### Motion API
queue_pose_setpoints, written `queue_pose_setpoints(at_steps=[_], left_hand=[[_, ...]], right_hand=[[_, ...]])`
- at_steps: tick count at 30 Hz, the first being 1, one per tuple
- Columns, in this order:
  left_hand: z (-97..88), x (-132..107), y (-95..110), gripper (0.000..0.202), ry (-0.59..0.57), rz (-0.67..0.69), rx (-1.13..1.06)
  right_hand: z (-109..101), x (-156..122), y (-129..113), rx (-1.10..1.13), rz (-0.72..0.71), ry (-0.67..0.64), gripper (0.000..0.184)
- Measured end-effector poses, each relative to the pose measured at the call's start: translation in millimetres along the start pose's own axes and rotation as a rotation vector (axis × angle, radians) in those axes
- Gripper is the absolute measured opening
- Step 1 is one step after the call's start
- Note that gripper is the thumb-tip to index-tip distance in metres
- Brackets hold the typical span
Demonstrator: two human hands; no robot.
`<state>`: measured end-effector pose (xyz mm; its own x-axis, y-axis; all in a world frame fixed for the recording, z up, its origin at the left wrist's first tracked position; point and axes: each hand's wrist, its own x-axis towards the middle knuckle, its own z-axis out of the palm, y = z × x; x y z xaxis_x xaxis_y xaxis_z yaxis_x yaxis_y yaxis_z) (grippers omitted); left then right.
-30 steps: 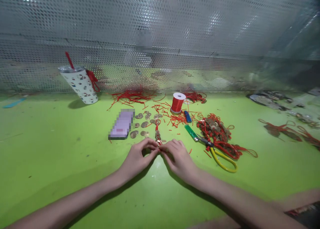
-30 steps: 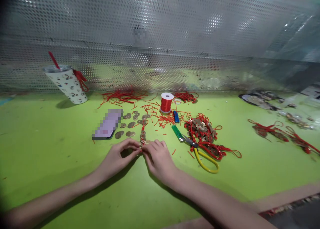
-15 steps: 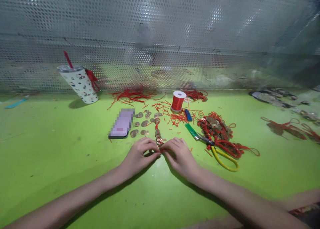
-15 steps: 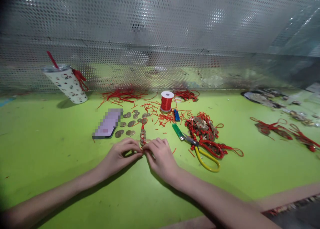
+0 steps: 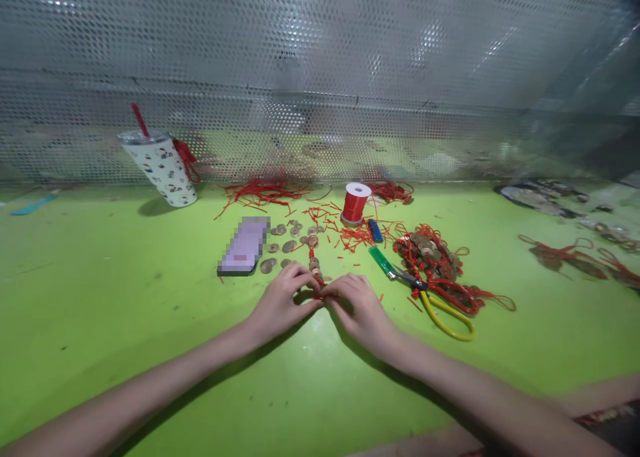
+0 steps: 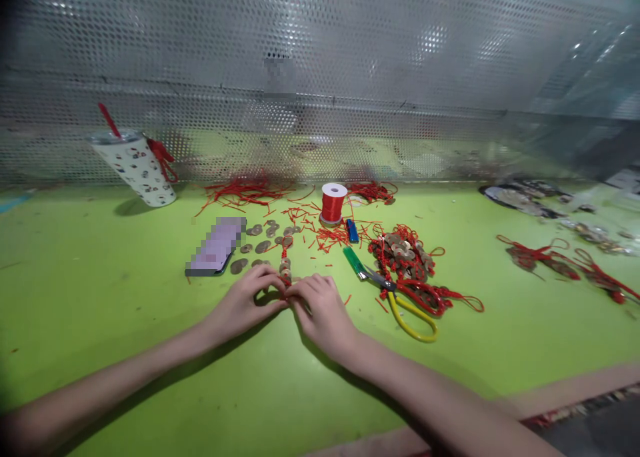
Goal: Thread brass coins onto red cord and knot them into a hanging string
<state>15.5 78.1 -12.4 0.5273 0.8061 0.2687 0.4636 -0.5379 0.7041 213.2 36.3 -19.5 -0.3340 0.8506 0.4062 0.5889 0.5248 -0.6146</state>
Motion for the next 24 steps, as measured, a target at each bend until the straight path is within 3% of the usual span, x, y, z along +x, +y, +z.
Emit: queue_pose_setpoints(at_steps=[24], left_hand=[[2.4, 0.1, 1.7, 0.004, 0.066, 0.016, -0.075]], right_hand=[[0.7, 0.3, -1.7, 0.021, 0.054, 0.035, 0.012]])
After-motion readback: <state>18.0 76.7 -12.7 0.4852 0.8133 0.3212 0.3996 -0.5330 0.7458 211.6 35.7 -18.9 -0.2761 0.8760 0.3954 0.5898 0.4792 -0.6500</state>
